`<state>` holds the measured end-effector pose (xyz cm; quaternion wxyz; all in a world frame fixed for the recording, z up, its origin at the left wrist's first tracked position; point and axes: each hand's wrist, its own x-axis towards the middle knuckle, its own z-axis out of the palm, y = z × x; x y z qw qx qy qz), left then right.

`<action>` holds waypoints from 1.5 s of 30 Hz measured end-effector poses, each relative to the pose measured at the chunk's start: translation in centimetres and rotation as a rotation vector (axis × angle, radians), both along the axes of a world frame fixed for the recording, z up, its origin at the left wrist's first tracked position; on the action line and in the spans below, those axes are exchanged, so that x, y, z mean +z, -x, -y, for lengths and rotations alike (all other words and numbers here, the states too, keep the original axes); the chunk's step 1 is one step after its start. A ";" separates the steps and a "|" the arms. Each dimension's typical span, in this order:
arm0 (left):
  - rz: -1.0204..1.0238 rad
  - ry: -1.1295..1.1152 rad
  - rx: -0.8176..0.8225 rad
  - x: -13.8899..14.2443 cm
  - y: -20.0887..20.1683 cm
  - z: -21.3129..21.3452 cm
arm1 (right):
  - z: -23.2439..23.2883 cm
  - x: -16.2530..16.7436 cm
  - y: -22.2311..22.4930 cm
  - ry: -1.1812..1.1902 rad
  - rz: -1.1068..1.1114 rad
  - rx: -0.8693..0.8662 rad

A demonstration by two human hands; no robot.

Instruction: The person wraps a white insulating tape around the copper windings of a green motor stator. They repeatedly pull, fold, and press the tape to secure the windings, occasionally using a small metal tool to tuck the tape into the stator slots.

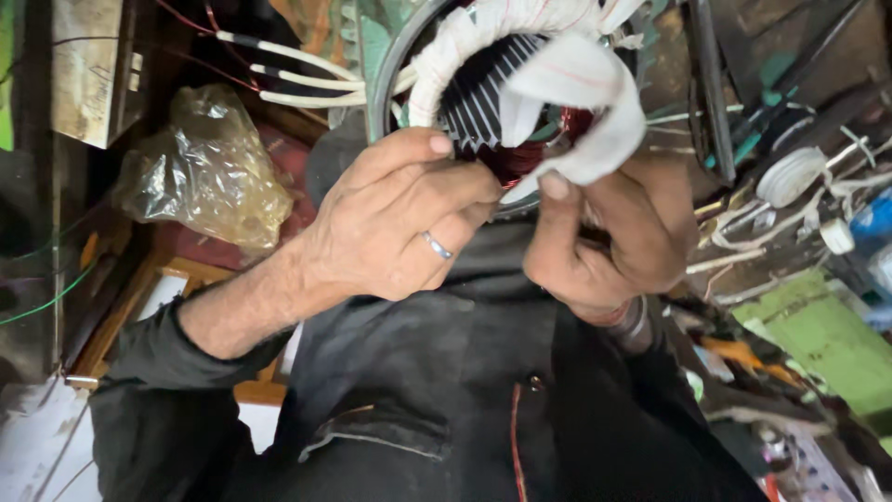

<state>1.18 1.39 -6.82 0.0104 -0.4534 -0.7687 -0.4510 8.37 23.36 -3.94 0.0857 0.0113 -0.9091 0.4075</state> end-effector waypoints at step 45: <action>-0.081 0.380 0.140 3.2 -2.1 -2.4 | -10.3 -0.2 -14.3 -0.430 0.550 0.156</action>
